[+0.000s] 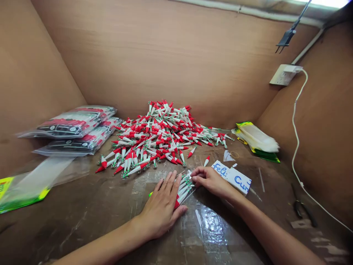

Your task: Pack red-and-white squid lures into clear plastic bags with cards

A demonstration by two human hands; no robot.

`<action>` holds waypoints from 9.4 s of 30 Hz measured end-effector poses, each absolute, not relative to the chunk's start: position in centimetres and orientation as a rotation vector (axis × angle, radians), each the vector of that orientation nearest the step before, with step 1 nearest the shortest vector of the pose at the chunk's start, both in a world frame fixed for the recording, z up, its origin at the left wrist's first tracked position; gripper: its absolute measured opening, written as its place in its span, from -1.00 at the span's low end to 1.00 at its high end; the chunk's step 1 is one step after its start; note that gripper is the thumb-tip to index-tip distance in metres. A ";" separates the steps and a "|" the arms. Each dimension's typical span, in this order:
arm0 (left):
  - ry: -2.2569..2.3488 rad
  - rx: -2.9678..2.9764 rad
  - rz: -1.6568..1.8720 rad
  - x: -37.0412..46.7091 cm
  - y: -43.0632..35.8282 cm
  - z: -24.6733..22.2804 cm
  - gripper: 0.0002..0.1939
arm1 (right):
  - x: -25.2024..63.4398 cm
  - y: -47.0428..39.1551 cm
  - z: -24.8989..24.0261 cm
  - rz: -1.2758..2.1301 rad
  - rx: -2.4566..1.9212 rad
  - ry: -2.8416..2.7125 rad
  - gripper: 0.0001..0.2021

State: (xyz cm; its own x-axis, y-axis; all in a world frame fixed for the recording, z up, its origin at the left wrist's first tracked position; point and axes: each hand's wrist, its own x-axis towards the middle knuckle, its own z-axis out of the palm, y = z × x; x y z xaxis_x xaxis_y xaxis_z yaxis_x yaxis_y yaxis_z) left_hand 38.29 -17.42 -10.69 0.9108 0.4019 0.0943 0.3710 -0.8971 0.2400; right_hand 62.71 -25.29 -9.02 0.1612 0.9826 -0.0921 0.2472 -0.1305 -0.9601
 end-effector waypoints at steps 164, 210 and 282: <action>0.581 2.870 0.570 35.5 -21.2 -9.8 -0.52 | 62.5 -29.6 -7.2 0.914 -1.607 -1.729 -0.81; 0.724 2.776 0.490 35.2 -22.4 -10.3 -0.43 | 62.1 -24.9 -10.0 0.322 -1.672 -1.706 -0.93; 0.869 2.733 0.509 33.4 -23.0 -10.3 -0.46 | 61.6 -26.2 -9.3 0.515 -1.448 -1.880 -0.94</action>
